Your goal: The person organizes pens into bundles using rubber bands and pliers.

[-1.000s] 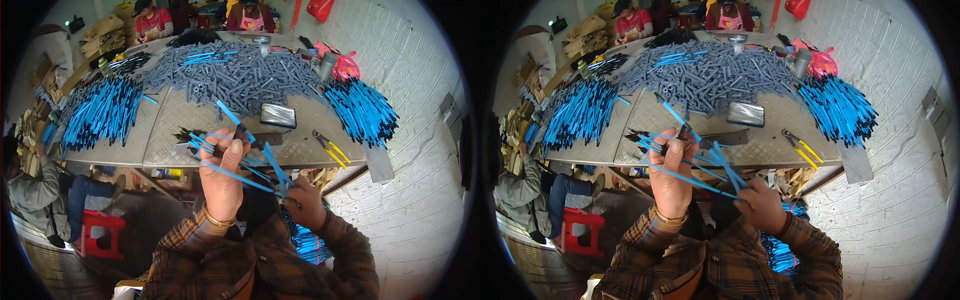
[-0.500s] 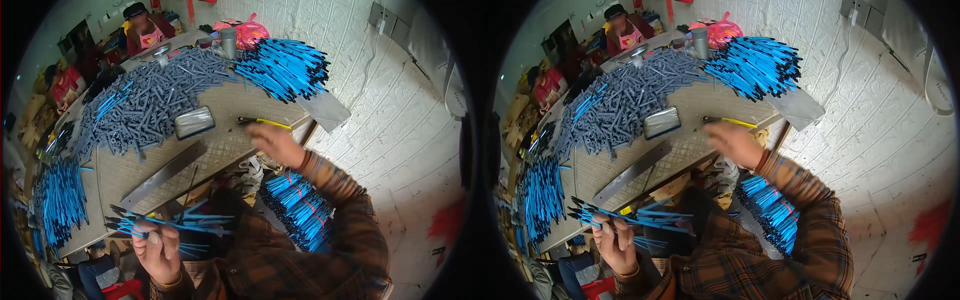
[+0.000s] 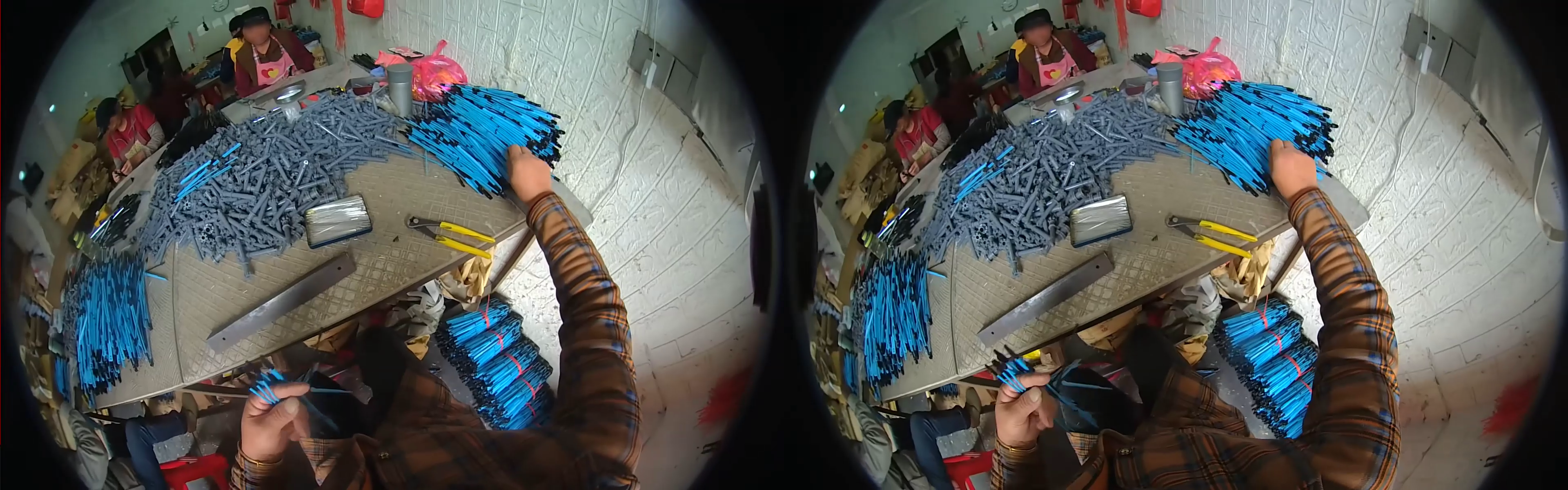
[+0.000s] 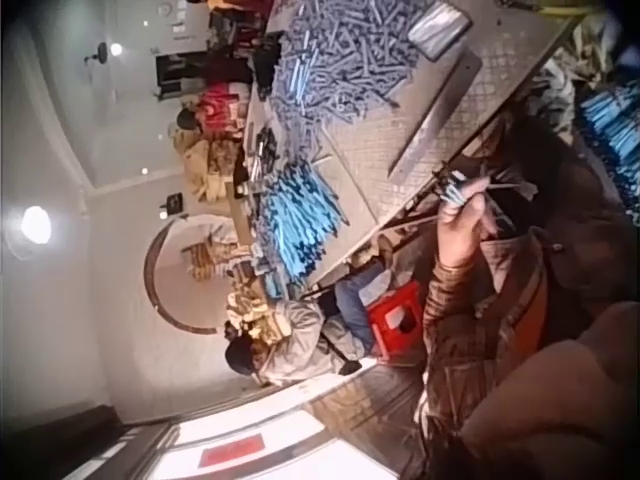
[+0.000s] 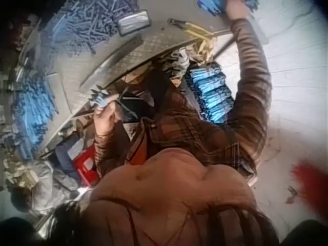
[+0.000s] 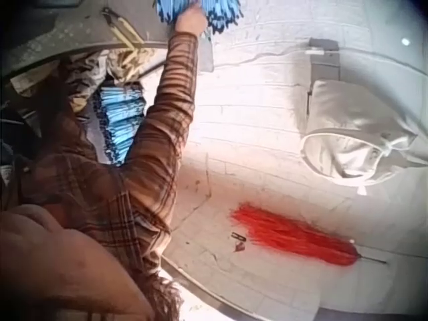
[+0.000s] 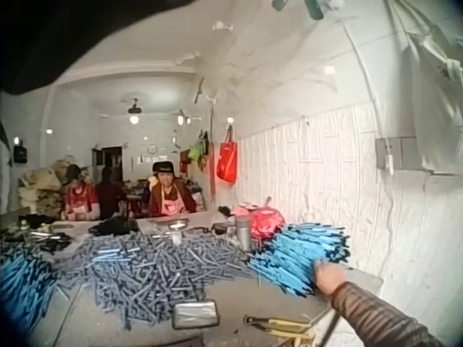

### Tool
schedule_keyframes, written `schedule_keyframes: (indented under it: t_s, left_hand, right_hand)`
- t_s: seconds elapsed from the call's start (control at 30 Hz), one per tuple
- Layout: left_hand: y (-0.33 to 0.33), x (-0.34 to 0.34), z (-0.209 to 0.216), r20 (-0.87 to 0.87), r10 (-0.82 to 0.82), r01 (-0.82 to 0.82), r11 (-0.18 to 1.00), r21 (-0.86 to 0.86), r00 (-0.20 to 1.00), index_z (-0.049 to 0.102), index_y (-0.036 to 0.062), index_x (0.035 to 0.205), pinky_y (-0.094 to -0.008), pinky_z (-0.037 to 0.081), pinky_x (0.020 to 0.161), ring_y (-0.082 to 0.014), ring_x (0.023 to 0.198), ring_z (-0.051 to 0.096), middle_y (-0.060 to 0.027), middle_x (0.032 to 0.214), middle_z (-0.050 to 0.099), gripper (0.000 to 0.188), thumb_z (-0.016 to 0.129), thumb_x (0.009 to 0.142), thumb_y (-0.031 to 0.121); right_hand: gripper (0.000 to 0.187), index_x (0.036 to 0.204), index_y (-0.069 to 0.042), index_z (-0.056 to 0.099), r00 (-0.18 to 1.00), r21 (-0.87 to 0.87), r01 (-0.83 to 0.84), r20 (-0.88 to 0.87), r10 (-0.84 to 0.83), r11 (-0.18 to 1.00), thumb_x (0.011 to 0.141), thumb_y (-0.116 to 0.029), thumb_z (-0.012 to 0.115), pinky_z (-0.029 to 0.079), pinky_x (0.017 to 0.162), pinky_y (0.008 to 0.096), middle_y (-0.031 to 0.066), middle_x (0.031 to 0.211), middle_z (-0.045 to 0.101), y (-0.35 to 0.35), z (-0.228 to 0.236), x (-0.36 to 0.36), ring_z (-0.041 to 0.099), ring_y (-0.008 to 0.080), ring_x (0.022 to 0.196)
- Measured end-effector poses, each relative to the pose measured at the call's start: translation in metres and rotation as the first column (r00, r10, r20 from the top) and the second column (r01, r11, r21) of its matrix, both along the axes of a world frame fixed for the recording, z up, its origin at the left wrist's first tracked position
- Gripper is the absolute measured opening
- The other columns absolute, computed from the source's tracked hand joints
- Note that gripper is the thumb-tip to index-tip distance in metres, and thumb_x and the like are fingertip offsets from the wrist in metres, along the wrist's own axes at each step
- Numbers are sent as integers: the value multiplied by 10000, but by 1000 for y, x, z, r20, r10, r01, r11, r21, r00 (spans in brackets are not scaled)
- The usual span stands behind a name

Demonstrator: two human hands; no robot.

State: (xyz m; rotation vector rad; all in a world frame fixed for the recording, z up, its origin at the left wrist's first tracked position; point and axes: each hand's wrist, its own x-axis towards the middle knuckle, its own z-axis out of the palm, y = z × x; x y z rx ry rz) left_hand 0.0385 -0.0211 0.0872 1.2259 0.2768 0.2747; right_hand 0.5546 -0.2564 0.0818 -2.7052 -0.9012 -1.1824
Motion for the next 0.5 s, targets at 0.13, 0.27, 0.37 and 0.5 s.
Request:
schedule_keyframes:
  t_s: [0.13, 0.27, 0.37, 0.5]
  left_hand:
    - [-17, 19, 2, 51, 89, -77, 978, -193, 995, 525, -38, 1083, -341, 487, 720, -268, 801, 613, -238, 985, 596, 289, 512, 875, 163]
    - [-20, 38, -2, 212, 219, -166, 956, -241, 952, 466, 3, 1178, -425, 412, 910, -312, 1045, 535, -221, 1134, 534, 329, 506, 878, 131]
    - [-18, 66, -2, 268, 483, -372, 850, -373, 834, 508, 13, 1104, -341, 434, 865, -252, 992, 556, -171, 1079, 569, 252, 529, 862, 79]
    - [-8, 96, 9, 464, 662, -548, 749, -374, 588, 517, 34, 1015, -309, 454, 774, -189, 860, 565, -105, 986, 582, 176, 556, 844, 52]
  right_hand:
    - [116, 872, -67, 518, 995, 74, -97, 1, 98, 992, 846, -176, 487, 466, 514, 390, 135, 737, 572, 16, 16, -38, 583, 307, 631]
    - [109, 930, -57, 513, 901, 183, -435, 98, 424, 882, 836, -112, 520, 439, 516, 408, 154, 726, 543, 43, 27, -95, 558, 334, 620]
    - [171, 991, -42, 520, 838, 192, -528, -39, 544, 827, 825, -78, 537, 423, 522, 415, 167, 735, 527, 53, 14, -163, 532, 360, 621]
    - [203, 985, -34, 523, 723, 129, -634, -249, 644, 762, 786, -66, 539, 412, 569, 431, 170, 781, 529, 58, 0, -256, 525, 352, 674]
